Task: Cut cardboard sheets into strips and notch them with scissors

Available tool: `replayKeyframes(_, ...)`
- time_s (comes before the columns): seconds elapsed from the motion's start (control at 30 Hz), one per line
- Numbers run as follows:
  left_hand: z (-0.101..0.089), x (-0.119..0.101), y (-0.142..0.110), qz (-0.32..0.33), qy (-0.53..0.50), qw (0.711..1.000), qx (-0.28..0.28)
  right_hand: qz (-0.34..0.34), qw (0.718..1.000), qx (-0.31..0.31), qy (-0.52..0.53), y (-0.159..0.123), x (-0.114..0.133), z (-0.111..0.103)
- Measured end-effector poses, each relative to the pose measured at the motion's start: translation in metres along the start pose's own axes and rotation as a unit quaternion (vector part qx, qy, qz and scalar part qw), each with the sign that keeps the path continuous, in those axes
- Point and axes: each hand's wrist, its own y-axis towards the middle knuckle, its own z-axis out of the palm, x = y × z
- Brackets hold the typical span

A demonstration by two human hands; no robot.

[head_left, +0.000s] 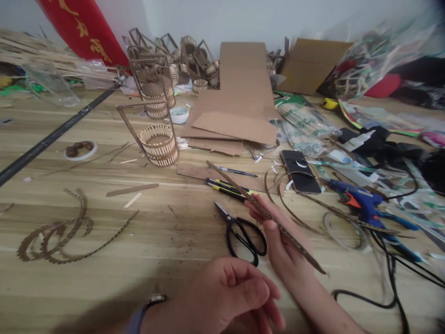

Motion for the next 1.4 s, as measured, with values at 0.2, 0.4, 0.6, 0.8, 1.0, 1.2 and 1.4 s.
replayKeyframes(0.2,0.012,0.000,0.010,0.015,-0.063,0.997,-0.034,-0.042,0.989,0.098,-0.101,-0.005,-0.005,0.003)
replayKeyframes(0.4,0.012,0.000,0.014,0.018,-0.081,0.995,-0.055,-0.034,0.982,0.156,-0.105,-0.010,0.000,-0.001)
replayKeyframes(0.6,0.010,-0.001,0.016,0.011,-0.082,0.994,-0.074,-0.066,0.968,0.192,-0.147,-0.009,0.002,-0.001)
replayKeyframes(0.8,0.011,0.007,0.010,0.024,-0.038,0.998,-0.050,-0.043,0.925,0.203,-0.317,0.009,0.006,-0.017)
replayKeyframes(1.0,0.014,0.009,-0.006,0.053,0.083,0.993,-0.060,0.016,0.887,0.279,-0.367,0.013,-0.001,-0.032)
replayKeyframes(1.2,0.004,0.001,-0.015,0.149,0.147,0.957,-0.201,-0.070,0.910,0.152,-0.380,0.016,-0.012,-0.022)
replayKeyframes(1.4,-0.030,-0.010,-0.009,0.294,0.171,0.885,-0.319,-0.001,0.876,0.274,-0.396,0.005,-0.007,-0.005)
